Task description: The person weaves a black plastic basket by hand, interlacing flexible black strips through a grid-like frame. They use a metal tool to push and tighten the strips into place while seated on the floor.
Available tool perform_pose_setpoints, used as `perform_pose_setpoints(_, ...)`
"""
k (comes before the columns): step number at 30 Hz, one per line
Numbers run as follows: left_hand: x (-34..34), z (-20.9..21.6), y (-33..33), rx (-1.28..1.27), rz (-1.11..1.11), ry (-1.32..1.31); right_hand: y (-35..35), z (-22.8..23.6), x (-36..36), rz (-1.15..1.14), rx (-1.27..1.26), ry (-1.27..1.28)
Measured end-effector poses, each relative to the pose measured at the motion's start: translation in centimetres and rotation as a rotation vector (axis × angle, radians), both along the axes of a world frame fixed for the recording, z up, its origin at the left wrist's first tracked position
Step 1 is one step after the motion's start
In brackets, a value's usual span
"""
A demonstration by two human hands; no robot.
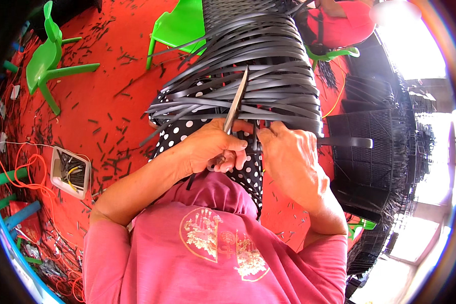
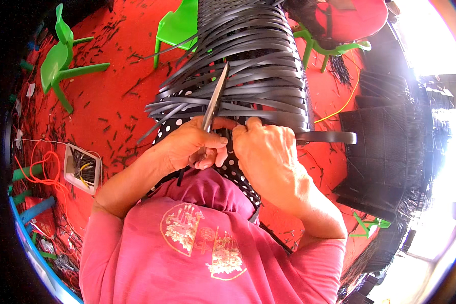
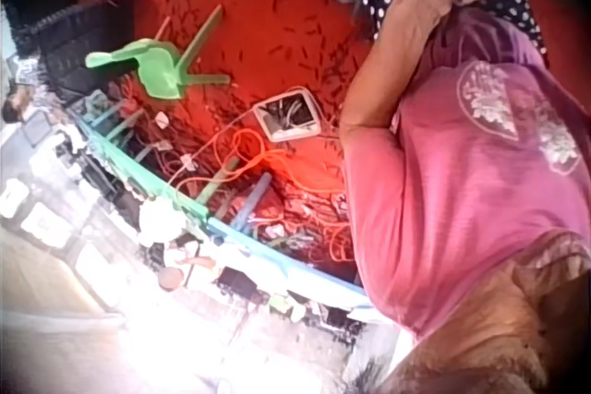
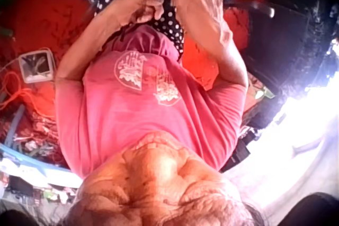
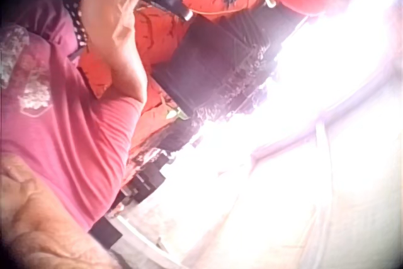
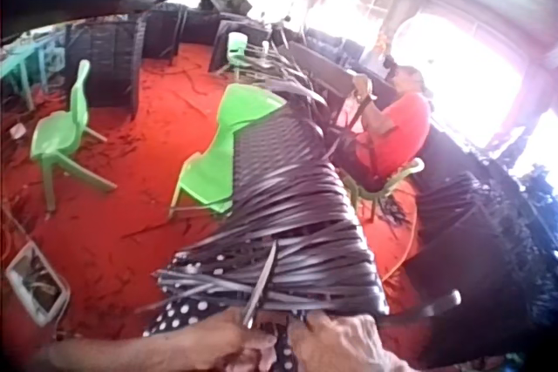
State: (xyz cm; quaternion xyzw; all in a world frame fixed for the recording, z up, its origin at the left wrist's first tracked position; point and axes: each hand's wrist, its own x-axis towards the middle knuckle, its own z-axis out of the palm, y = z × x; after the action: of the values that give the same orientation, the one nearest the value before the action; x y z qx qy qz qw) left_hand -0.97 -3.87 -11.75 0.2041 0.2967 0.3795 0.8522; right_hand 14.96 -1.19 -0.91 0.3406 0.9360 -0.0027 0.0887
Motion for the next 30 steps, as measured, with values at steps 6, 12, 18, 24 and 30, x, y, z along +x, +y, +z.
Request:
perform_pose_setpoints(6,0.3,0.2,-0.1,0.221,0.108,0.365,-0.3,-0.5,0.9,-0.005,-0.051,0.447)
perform_pose_setpoints(12,-3.4,2.3,-1.4,0.271,0.162,0.482,-1.2,-2.8,1.1,0.004,-0.103,0.608)
perform_pose_setpoints(18,-5.3,2.9,-4.2,0.294,0.154,0.323,-0.6,-4.8,-0.1,0.03,-0.335,0.82)
perform_pose_setpoints(24,-2.4,-1.7,-5.1,0.195,0.295,0.4,-1.4,-3.3,0.3,-0.12,-0.256,0.694)
perform_pose_setpoints(30,-0.1,-3.7,-3.8,0.197,0.461,0.488,-1.9,-3.1,0.1,-0.069,-0.004,0.549)
